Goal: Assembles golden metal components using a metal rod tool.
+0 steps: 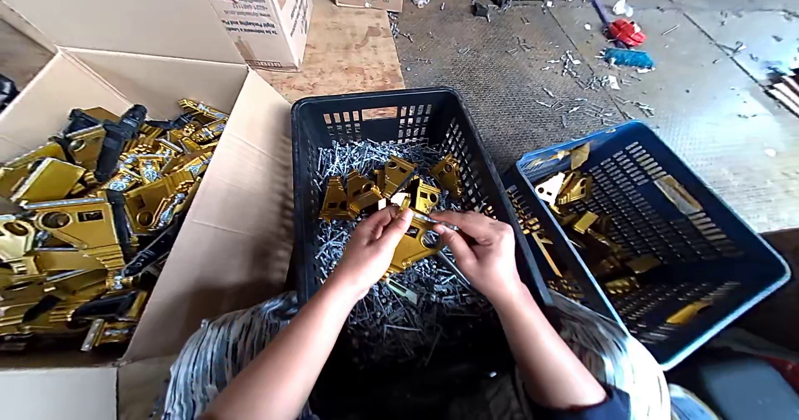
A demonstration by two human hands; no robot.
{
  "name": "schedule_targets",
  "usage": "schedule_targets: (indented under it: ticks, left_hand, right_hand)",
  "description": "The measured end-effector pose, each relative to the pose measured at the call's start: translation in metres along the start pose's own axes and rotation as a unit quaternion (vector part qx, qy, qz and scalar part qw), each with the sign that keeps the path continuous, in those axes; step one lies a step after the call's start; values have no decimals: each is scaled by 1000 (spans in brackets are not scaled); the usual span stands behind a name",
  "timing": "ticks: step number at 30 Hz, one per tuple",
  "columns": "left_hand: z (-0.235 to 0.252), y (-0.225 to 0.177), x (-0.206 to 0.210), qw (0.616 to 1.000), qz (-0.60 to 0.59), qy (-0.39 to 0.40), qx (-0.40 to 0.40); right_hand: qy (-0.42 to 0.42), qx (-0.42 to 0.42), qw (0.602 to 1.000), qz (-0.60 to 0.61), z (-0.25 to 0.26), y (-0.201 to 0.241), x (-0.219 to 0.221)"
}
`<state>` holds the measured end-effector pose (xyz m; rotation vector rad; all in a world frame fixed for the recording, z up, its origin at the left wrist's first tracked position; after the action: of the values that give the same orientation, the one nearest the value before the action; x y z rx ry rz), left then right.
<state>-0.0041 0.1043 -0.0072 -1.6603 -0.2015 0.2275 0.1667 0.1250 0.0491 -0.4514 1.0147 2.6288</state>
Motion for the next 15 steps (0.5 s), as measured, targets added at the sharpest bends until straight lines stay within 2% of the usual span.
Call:
schedule_targets:
  ticks: [3,6,8,10,12,15]
  left_hand:
    - [4,3,-6,998,20,-62,20]
    - [8,-8,-17,993,36,-104,53]
    - [9,-18,-19,989,46,-107,96]
    - [9,-25,-17,987,35,-74,137]
    - [5,-30,-11,990,-21,2,137]
    - [-12,-28,14,971,-167,156,65]
  right_hand:
    - [3,-32,997,-66,-6,6,8]
    - [100,38,991,-79,-7,1,16]
    - [124,92,987,-47,-9,-5,16]
    - [104,138,985,29,-9,-12,13]
    - [112,189,965,141,-9,-15,11]
    - [156,213,890,372,-10,3,19]
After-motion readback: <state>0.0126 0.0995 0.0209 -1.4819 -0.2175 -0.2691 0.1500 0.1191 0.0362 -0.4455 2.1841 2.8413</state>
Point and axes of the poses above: each hand's wrist, its own z-axis towards the middle knuckle, its own x-axis out of the palm, y = z × x, the point moved 9 cm from there along z, towards the middle knuckle, and after that the axes turned 13 degrees about -y, right-handed, at the moved point
